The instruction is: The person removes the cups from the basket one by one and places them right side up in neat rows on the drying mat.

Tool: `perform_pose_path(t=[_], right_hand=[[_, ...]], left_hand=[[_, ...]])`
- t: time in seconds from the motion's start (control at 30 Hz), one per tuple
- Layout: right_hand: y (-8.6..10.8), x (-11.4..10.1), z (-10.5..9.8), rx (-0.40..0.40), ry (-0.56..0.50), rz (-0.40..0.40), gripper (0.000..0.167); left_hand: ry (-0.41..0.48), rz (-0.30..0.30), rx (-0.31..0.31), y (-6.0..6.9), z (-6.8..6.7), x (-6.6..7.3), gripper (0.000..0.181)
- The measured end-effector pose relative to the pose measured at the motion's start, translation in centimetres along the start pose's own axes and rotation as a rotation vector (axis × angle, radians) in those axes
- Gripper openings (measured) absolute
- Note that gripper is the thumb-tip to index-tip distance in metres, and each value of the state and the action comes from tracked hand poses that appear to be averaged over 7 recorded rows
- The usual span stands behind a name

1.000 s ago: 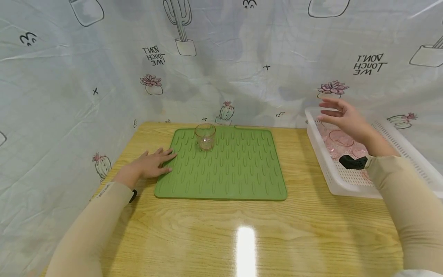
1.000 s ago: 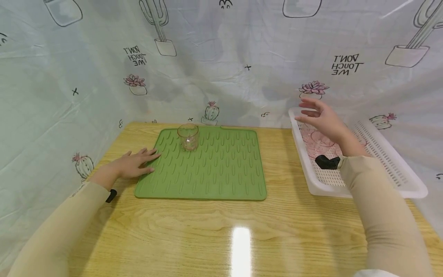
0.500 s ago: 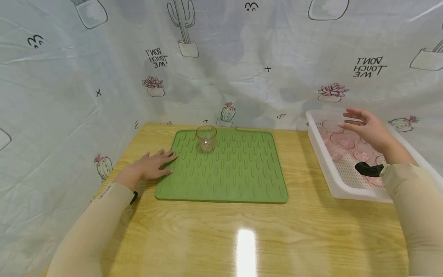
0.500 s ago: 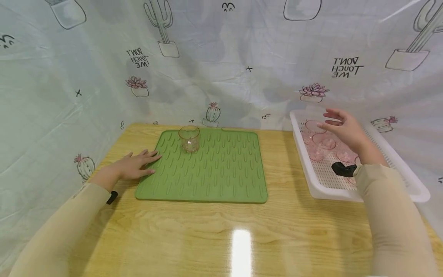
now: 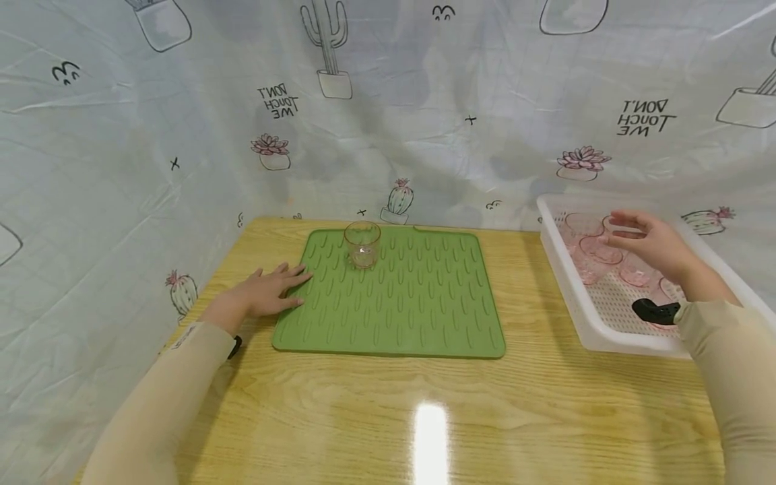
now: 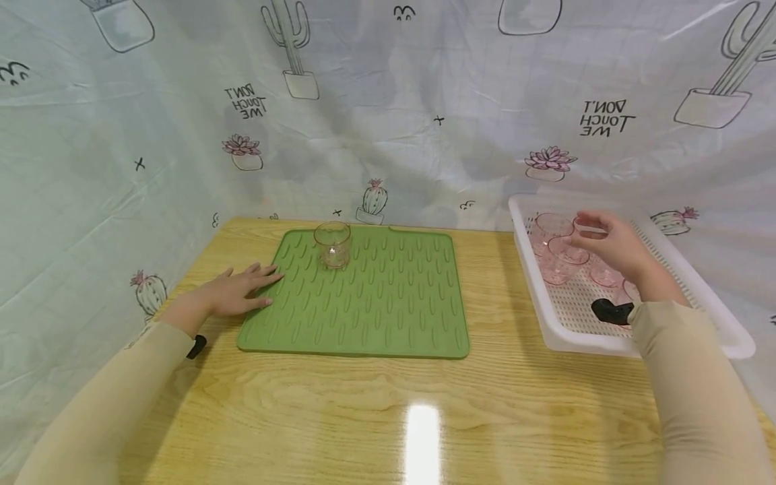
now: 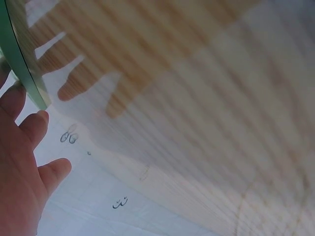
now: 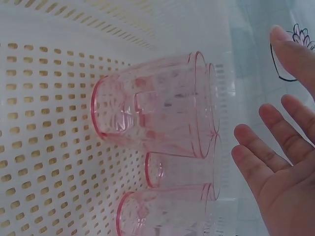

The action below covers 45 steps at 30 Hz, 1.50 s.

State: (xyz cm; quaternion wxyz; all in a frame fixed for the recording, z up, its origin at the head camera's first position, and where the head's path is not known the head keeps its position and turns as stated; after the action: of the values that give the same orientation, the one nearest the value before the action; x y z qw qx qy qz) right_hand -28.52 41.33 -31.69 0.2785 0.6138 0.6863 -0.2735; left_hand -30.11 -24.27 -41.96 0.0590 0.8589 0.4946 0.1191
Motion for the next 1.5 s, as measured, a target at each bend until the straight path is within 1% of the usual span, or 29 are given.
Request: perform_pose_path(t=[0.1,0.27,0.43,0.63,0.83,0.93,1.13,1.23,1.4,1.5], right_hand=[[0.1,0.2,0.0,0.002,0.018,0.018,0.080],[0.3,0.5,0.0,-0.027,0.027,0.039,0.083],[0.3,1.2,0.5,-0.049,0.048,0.036,0.079],[0.1,1.7,0.9,-0.056,0.037,0.028,0.080],[-0.1,1.9,1.3,-0.117,0.027,0.046,0.083],[-0.1,2.1,1.5,-0.133,0.060,0.065,0.087],[-0.2,2.6,1.8,-0.184,0.080,0.103,0.096],[-0.4,2.7,1.9,-0.200,0.097,0.106,0.098],[-0.5,3.0,2.0,-0.229,0.117,0.100,0.098],[-0.6,3.4,2.1,-0.249,0.116,0.112,0.098]], left_hand=[[-0.003,0.003,0.003,-0.1,-0.1,0.0,0.072],[-0.006,0.001,0.004,-0.2,-0.1,0.0,0.072],[0.001,0.002,-0.003,-0.2,0.0,0.1,0.072],[0.007,-0.001,-0.009,-0.1,0.0,0.2,0.071],[0.007,0.000,-0.009,-0.1,0.0,0.0,0.072],[0.009,-0.001,-0.009,-0.1,0.0,0.1,0.072],[0.015,0.010,-0.001,-0.1,-0.2,0.2,0.072],[0.006,0.013,0.004,0.0,-0.3,0.2,0.072],[0.001,0.003,-0.001,0.1,-0.4,0.3,0.071],[-0.001,0.004,-0.004,0.2,-0.4,0.3,0.071]])
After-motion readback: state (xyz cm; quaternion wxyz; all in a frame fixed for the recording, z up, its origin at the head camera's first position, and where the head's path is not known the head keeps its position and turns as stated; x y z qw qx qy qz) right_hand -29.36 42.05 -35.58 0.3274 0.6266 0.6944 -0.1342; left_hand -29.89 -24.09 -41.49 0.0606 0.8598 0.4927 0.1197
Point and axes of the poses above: each hand's wrist, its own y-axis away from the middle knuckle, its own z-axis out of the palm, x = y × z, the point moved 6 cm from there along -y, towards the middle knuckle, and after that the axes turned 4 degrees about -y, right-handed, at the moved point
